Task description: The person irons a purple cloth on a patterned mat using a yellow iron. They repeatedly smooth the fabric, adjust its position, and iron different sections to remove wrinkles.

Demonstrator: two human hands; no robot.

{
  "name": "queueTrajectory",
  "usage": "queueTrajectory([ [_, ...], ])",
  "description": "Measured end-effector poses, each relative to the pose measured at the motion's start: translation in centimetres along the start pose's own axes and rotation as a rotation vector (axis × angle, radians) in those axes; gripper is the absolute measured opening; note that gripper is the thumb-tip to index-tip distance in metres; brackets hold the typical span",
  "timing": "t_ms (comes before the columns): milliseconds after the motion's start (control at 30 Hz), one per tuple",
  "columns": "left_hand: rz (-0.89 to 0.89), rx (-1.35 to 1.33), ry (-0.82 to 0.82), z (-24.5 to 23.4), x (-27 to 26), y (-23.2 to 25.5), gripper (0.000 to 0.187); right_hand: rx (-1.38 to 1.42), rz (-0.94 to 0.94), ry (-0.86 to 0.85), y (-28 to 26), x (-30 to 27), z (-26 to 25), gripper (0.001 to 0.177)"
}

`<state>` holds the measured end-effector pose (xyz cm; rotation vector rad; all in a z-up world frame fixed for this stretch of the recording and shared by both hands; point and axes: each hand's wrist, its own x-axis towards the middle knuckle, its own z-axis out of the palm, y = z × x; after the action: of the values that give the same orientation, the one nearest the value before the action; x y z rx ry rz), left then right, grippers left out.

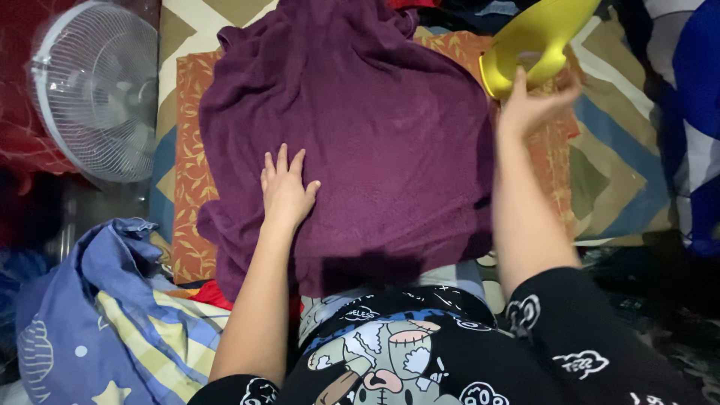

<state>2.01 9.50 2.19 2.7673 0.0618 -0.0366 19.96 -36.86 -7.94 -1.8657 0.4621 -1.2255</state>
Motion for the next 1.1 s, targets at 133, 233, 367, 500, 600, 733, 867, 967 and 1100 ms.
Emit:
queueTrajectory([
  [133,-0.027,-0.037,0.053,-0.6,0.5,0.2,0.077,0.139,0.039,-0.242,0.9,7.0,1.6,0.083],
  [233,-0.043,-0.147,0.208,-0.9,0.9,0.3,0.068,-0.052,-0.038,-0.314,-1.7,12.0,-1.5,0.065],
  [367,-0.158,-0.152,0.257,-0.5,2.8,1.0,0.058,-0.083,-0.213,-0.799,-10.6,14.1,-10.2,0.040],
  [500,-0.135,-0.078,0.303,1.4,4.8,2.1,0.035,-0.471,-0.026,-1.289,-18.9,9.5,-12.4,0.049],
  [600,-0.217,-0.240,0.411,2.0,5.2,1.0,0.020,-0.716,-0.466,-1.464,-22.4,3.3,-10.6,0.057],
  [733,-0.270,-0.369,0.491,1.9,4.0,-1.5,0.017,-0.586,-0.640,-1.485,-25.3,-4.7,-7.6,0.056],
  [867,-0.273,-0.422,0.443,1.7,3.4,-2.3,0.016,-0.478,-0.595,-1.373,-27.7,-9.3,-4.1,0.051],
  [967,-0.259,-0.405,0.413,1.8,3.6,-2.3,0.018,-0.518,-0.598,-1.388,-27.0,-8.8,-3.1,0.051],
  [1100,-0.252,-0.446,0.378,1.3,3.5,-3.0,0.021,-0.642,-0.472,-1.328,-22.2,-4.0,-4.0,0.057],
])
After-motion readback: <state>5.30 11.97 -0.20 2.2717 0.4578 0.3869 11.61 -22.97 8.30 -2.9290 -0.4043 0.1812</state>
